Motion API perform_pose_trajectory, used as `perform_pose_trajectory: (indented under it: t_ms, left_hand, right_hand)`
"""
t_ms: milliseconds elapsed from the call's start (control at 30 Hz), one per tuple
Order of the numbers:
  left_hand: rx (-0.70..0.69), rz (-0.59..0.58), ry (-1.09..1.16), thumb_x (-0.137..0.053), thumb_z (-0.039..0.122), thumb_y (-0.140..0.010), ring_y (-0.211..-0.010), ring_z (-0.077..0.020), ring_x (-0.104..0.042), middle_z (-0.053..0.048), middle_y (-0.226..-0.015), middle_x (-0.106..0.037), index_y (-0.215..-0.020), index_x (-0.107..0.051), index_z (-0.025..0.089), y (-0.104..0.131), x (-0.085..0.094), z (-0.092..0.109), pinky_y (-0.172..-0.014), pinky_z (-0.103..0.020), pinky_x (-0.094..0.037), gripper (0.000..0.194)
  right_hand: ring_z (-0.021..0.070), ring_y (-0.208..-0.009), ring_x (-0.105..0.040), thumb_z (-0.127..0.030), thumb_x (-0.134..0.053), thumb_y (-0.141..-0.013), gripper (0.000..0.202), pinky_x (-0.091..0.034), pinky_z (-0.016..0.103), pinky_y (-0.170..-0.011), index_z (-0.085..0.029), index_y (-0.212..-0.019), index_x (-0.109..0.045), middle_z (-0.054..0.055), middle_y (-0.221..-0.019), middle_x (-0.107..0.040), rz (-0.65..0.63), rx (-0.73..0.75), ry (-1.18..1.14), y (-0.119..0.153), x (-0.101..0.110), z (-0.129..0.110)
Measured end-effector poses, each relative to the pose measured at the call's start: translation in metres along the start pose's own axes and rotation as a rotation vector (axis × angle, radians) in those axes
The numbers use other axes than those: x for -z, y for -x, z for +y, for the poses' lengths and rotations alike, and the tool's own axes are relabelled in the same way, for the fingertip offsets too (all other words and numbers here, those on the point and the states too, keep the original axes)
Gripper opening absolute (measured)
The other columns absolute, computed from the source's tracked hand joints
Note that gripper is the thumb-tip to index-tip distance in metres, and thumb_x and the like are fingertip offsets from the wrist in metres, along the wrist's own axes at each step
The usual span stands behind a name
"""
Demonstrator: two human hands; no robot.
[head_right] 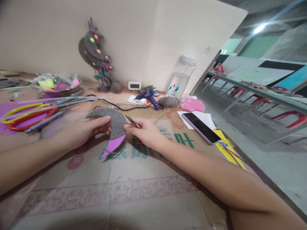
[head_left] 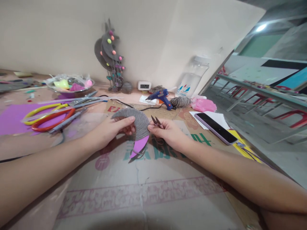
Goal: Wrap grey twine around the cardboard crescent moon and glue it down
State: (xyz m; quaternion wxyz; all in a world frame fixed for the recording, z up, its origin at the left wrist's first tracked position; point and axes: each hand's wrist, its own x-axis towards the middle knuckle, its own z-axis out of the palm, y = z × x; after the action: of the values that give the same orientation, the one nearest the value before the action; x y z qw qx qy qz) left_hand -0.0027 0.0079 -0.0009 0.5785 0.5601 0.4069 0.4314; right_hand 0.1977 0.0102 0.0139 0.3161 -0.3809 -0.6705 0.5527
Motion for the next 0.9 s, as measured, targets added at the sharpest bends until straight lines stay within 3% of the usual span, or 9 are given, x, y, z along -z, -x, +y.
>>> perform_pose_trajectory:
  t_ms: [233,400,500,600,800,900]
  left_hand:
    - [0.006,0.02,-0.067,-0.059,0.041,-0.076,-0.06,-0.0124,-0.055,-0.001,-0.063,-0.061,-0.065,-0.061,0.016,0.002,-0.003,0.004,-0.062,-0.025,-0.045,0.027]
    - [-0.008,-0.073,-0.376,-0.059,0.044,-0.074,-0.057,-0.0121,-0.052,0.0,-0.061,-0.059,-0.061,-0.06,0.017,0.004,-0.004,0.008,-0.052,-0.022,-0.04,0.03]
    - [-0.057,-0.116,-0.5,-0.058,0.045,-0.075,-0.054,-0.0106,-0.048,0.001,-0.059,-0.055,-0.061,-0.059,0.017,0.004,-0.002,0.008,-0.048,-0.021,-0.035,0.031]
    - [-0.065,-0.137,-0.506,-0.056,0.045,-0.076,-0.055,-0.0106,-0.049,0.001,-0.06,-0.055,-0.062,-0.06,0.017,0.004,-0.002,0.009,-0.05,-0.021,-0.036,0.031]
    - [-0.094,-0.127,-0.419,-0.05,0.043,-0.08,-0.063,-0.0133,-0.054,-0.001,-0.065,-0.058,-0.059,-0.061,0.018,0.004,-0.003,0.01,-0.06,-0.023,-0.042,0.034]
    - [-0.084,-0.137,-0.419,-0.054,0.044,-0.076,-0.059,-0.0133,-0.053,0.0,-0.06,-0.058,-0.058,-0.062,0.019,0.004,-0.004,0.009,-0.056,-0.023,-0.041,0.031]
  right_hand:
    - [0.0058,-0.048,-0.033,-0.036,-0.058,-0.078,0.023,-0.027,0.021,-0.046,-0.017,-0.067,-0.05,-0.006,-0.055,-0.038,0.001,-0.002,0.042,-0.001,0.001,0.003]
    - [0.008,-0.057,-0.042,-0.035,-0.057,-0.078,0.02,-0.034,0.022,-0.053,-0.017,-0.071,-0.053,-0.003,-0.064,-0.048,0.025,0.019,0.041,-0.001,0.0,0.002]
    - [0.0077,-0.055,-0.041,-0.035,-0.057,-0.078,0.019,-0.034,0.021,-0.052,-0.017,-0.07,-0.053,-0.004,-0.062,-0.046,0.051,0.037,0.023,0.0,0.0,0.002]
    - [0.0075,-0.053,-0.038,-0.035,-0.057,-0.078,0.02,-0.032,0.021,-0.051,-0.018,-0.069,-0.052,-0.005,-0.059,-0.043,0.05,0.038,0.03,0.0,0.0,0.002]
    - [0.0093,-0.061,-0.045,-0.037,-0.059,-0.076,0.021,-0.036,0.023,-0.057,-0.017,-0.072,-0.053,-0.002,-0.067,-0.05,0.03,0.042,0.01,-0.003,0.002,0.006]
    - [0.0087,-0.058,-0.042,-0.038,-0.059,-0.076,0.022,-0.034,0.023,-0.056,-0.017,-0.071,-0.052,-0.004,-0.063,-0.046,0.036,0.045,0.008,-0.003,0.002,0.005]
